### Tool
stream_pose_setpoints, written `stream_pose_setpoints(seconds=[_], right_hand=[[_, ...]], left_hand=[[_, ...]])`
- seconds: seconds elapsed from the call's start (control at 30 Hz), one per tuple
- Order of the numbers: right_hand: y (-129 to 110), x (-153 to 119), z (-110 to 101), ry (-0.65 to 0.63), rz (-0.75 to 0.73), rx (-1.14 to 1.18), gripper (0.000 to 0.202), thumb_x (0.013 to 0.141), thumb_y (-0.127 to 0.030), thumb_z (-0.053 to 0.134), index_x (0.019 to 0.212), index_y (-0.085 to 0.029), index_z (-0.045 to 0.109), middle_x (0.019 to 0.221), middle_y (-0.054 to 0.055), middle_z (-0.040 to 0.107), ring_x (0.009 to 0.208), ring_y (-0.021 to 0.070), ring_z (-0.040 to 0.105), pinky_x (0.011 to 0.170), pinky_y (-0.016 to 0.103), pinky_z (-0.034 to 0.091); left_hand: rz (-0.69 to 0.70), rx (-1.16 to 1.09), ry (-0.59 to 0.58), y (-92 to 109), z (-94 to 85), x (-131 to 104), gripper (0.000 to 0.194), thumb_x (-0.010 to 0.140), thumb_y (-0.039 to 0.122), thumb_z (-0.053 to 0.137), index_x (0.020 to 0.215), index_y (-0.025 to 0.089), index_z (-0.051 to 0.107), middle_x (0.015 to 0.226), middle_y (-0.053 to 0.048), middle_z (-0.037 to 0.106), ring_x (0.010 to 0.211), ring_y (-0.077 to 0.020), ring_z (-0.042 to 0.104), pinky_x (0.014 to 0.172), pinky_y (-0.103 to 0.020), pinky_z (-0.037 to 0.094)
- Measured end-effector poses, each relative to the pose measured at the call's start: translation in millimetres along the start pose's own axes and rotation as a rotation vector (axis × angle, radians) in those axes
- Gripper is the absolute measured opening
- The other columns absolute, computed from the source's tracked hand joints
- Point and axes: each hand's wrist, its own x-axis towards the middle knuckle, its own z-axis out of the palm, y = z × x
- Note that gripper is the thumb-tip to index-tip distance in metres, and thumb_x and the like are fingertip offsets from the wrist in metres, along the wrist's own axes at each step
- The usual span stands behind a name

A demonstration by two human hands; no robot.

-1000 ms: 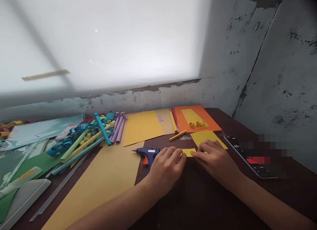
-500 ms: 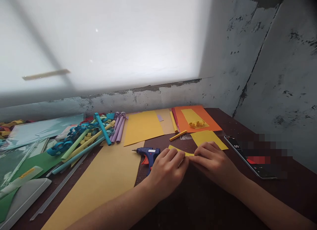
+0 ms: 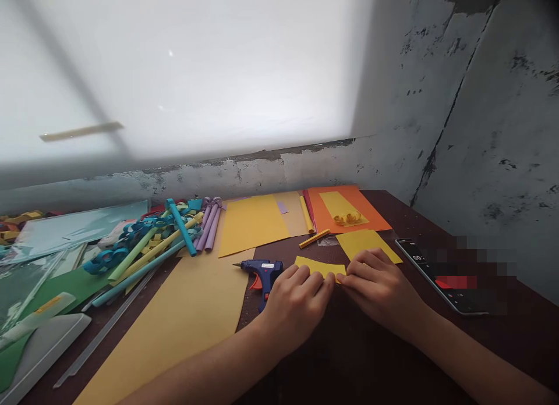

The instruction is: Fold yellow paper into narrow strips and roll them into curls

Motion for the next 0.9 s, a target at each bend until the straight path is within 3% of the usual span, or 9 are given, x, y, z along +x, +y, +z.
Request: stream_pose_setpoints(seconds=[0.17, 0.27, 0.4, 0.5, 0.6, 0.73, 0.9], right_hand=[[-5.8, 3.2, -6.9, -0.025, 0.046, 0.109, 0.005, 0.091, -0.018, 0.064, 0.090, -0.019, 0.069, 0.079, 0.004, 0.065, 0.083, 0.0221, 0.055, 0.078, 0.039, 0.039], [-7.4, 3.7, -9.1, -0.057, 0.089, 0.172, 0.007, 0.087, -0.020, 0.062, 0.091, -0.018, 0.067, 0.082, 0.006, 0.066, 0.082, 0.0234, 0.055, 0.076, 0.040, 0.041], [-3.0, 3.2, -7.4, 0.022, 0.217, 0.144, 0.014, 0.090, -0.013, 0.054, 0.092, -0.020, 0.066, 0.082, 0.005, 0.065, 0.078, 0.0229, 0.057, 0.075, 0.040, 0.046], [0.2, 4.4, -7.2, 0.034, 0.299, 0.123, 0.035, 0.086, -0.013, 0.057, 0.119, -0.021, 0.064, 0.111, 0.011, 0.067, 0.102, 0.0293, 0.061, 0.089, 0.046, 0.051], [1.0, 5.9, -7.6, -0.066, 0.294, 0.181, 0.054, 0.083, -0.009, 0.056, 0.135, -0.024, 0.056, 0.134, 0.013, 0.061, 0.123, 0.0317, 0.057, 0.101, 0.050, 0.049], [1.6, 3.8, -4.4, -0.131, 0.338, 0.325, 0.041, 0.087, -0.007, 0.052, 0.123, -0.025, 0.060, 0.112, 0.008, 0.070, 0.104, 0.0242, 0.066, 0.088, 0.040, 0.056], [3.1, 1.7, 0.0, -0.135, 0.407, 0.417, 0.024, 0.090, -0.006, 0.052, 0.101, -0.024, 0.063, 0.092, 0.003, 0.070, 0.085, 0.0193, 0.067, 0.076, 0.033, 0.057]], left_hand=[[-0.069, -0.074, -0.032, -0.6, 1.9, -2.0, 0.023, 0.101, 0.013, 0.049, 0.120, 0.013, 0.062, 0.089, -0.006, 0.071, 0.077, -0.0203, 0.064, 0.066, -0.035, 0.050], [-0.158, -0.214, 0.000, 0.8, 2.2, 0.3, 0.023, 0.098, 0.012, 0.051, 0.118, 0.014, 0.063, 0.103, -0.008, 0.073, 0.090, -0.0221, 0.067, 0.077, -0.036, 0.055], [-0.337, -0.458, 0.030, 6.4, 1.5, 5.0, 0.019, 0.096, 0.015, 0.053, 0.111, 0.018, 0.064, 0.104, -0.008, 0.072, 0.092, -0.0205, 0.068, 0.082, -0.034, 0.055], [-0.460, -0.543, 0.008, 10.3, 2.4, 6.4, 0.009, 0.092, 0.021, 0.062, 0.101, 0.020, 0.063, 0.094, -0.005, 0.069, 0.085, -0.0194, 0.067, 0.074, -0.031, 0.054], [-0.521, -0.620, -0.038, 11.7, 5.2, 5.9, 0.012, 0.085, 0.012, 0.063, 0.092, 0.022, 0.060, 0.090, -0.001, 0.067, 0.080, -0.0168, 0.065, 0.069, -0.027, 0.051], [-0.566, -0.672, -0.046, 9.9, 8.9, 4.5, 0.016, 0.087, 0.007, 0.059, 0.090, 0.022, 0.061, 0.091, 0.000, 0.070, 0.081, -0.0150, 0.067, 0.073, -0.026, 0.051], [-0.605, -0.546, -0.101, 5.4, 12.9, 2.2, 0.015, 0.090, 0.010, 0.057, 0.096, 0.023, 0.064, 0.094, -0.001, 0.073, 0.084, -0.0181, 0.070, 0.074, -0.029, 0.052]])
